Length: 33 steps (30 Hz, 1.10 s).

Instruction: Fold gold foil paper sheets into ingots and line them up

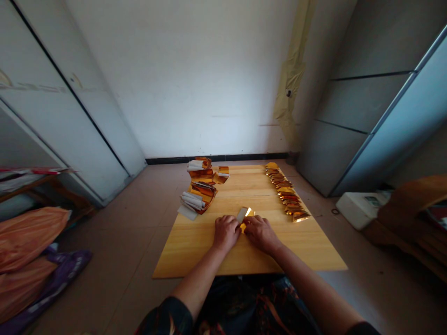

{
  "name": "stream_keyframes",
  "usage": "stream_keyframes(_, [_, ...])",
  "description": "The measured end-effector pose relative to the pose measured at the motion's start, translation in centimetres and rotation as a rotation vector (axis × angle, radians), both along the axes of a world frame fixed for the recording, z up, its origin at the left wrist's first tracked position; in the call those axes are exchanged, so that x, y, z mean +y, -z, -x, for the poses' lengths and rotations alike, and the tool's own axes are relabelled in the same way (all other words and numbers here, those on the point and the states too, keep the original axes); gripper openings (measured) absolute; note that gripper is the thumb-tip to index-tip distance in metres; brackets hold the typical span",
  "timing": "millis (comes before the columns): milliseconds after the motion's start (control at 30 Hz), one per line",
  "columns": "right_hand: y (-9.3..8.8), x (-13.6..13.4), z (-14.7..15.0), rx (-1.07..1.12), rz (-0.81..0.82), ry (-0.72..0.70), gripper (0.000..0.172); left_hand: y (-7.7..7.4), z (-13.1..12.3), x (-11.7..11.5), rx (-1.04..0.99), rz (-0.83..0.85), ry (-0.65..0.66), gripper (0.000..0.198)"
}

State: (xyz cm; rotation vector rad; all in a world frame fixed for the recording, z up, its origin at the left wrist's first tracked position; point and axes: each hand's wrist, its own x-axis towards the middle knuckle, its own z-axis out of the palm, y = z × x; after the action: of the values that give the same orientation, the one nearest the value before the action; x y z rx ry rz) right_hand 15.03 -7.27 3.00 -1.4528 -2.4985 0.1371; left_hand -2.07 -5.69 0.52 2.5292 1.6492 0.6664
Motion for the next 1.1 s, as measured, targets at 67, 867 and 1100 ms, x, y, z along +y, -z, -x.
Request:
stream_keyframes(67, [0.1, 0.1, -0.2, 0.019, 0.0, -0.028, 0.018, 0.1, 0.0, 0.1, -0.008, -0.006, 0.025, 0.006])
stream_keyframes(867, [1.1, 3.0, -2.3, 0.123, 0.06, -0.242, 0.017, -0.4, 1.1, 0.2, 0.055, -0.027, 0.192, 0.011])
stream_keyframes(1100, [1.1, 2.4, -2.4, 0.113, 0.034, -0.233, 0.02, 0.0, 0.9, 0.3, 0.07, -0.096, 0.19, 0.012])
